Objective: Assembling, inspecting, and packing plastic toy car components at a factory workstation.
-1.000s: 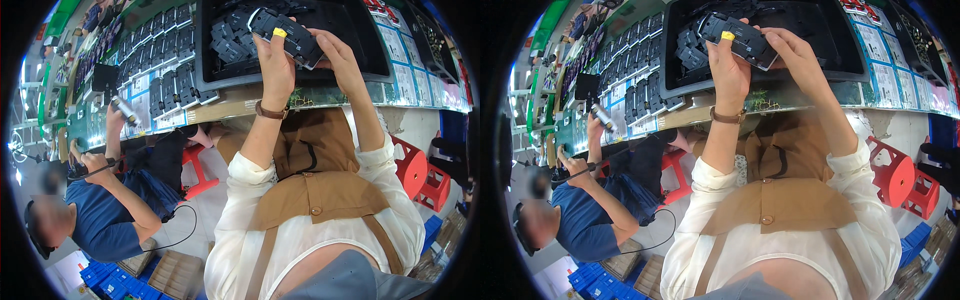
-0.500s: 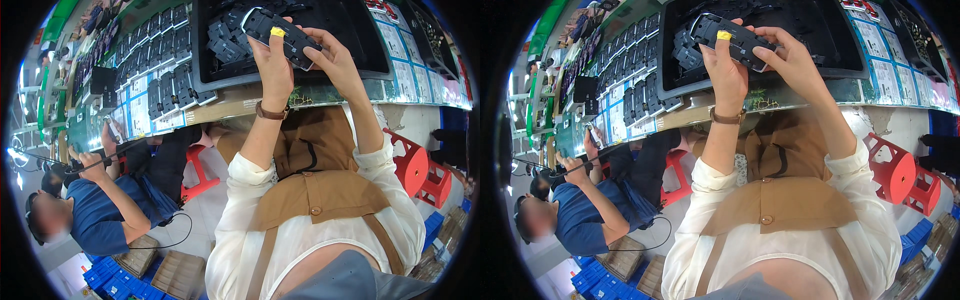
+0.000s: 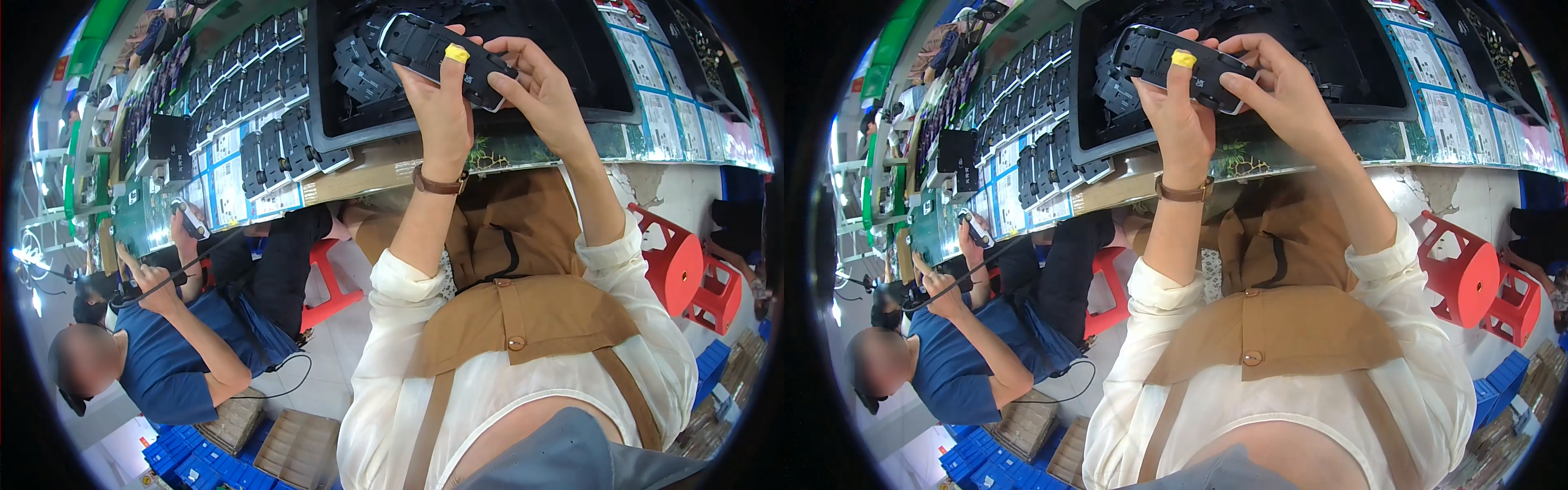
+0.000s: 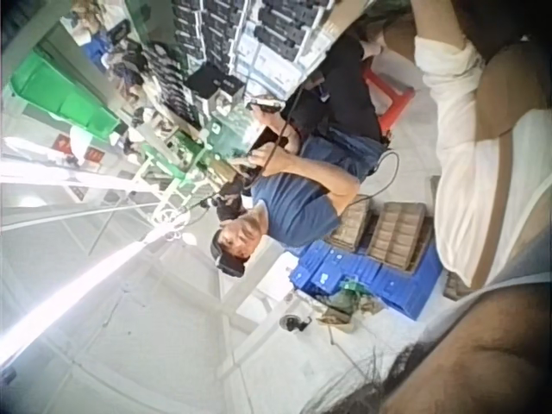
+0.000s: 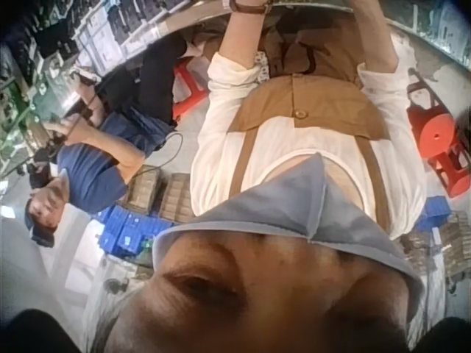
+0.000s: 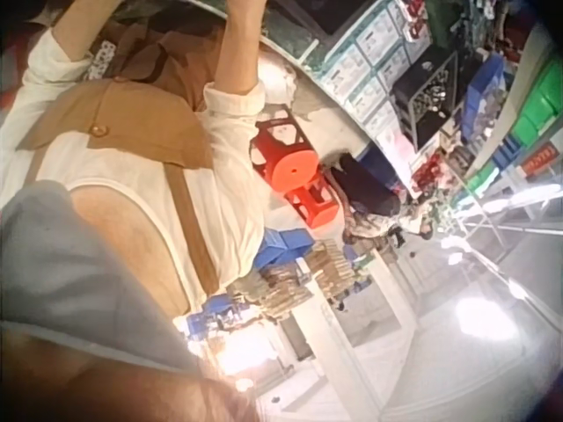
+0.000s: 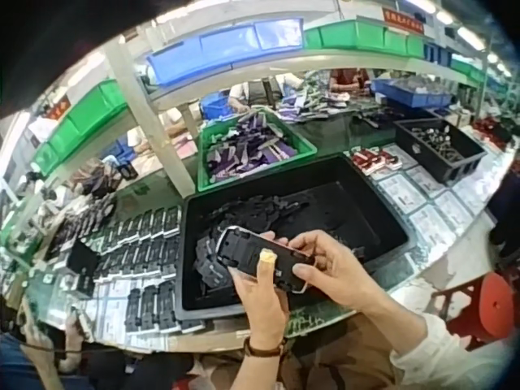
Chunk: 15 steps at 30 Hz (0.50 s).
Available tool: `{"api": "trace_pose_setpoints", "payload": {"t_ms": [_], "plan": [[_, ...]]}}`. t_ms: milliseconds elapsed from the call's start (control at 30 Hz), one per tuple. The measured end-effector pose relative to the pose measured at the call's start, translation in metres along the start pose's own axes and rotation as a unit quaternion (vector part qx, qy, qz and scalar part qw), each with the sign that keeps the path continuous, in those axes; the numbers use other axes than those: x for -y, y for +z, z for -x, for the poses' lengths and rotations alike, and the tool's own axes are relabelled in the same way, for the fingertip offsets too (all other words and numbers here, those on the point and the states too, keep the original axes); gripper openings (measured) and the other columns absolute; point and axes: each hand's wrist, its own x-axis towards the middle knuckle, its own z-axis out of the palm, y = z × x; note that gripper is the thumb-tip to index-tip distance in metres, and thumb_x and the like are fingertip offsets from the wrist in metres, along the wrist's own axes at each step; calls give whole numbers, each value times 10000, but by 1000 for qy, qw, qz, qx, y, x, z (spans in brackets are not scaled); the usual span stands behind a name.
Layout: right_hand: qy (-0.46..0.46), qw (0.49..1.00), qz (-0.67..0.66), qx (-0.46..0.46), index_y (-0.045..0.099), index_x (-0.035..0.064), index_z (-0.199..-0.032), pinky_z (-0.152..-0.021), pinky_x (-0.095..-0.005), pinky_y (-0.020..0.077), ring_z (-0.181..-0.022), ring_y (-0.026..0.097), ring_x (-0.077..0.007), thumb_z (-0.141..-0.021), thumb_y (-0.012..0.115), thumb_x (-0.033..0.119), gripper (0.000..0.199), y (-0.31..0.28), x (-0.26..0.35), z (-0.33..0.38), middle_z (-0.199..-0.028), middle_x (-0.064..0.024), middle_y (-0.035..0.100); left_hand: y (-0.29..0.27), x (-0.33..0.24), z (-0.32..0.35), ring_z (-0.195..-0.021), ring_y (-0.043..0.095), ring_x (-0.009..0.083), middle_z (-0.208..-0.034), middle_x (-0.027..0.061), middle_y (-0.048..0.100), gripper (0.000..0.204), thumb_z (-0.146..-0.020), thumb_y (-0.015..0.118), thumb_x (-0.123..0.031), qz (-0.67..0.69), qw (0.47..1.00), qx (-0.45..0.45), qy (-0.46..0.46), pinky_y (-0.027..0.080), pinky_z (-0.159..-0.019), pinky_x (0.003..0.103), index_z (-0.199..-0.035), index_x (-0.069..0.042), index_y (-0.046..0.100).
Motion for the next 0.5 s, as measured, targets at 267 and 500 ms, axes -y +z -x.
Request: {"api": "trace_pose_setpoints", "payload": {"t_ms": [267,500], "plan": [[21,998,-50,-16,470,37,-1117,-627,-193,466,-783,540,-74,-837,608,149,332,-3,-5,4,-943,-47,535,2,-2,2,-932,583,209,-1108,154,521,402,-849,501,11,3,999,42,-32,493,-831,320,-1192,-47,300],[-39,998,6,-46,483,25,-1089,-614,-179,457,-777,552,-65,-841,604,136,297,4,-10,0,-896,-40,548,-5,-6,-5,-1052,538,254,-1148,148,527,356,-885,519,-95,58,995,9,-81,485,-876,355,-1196,-69,347]]}}
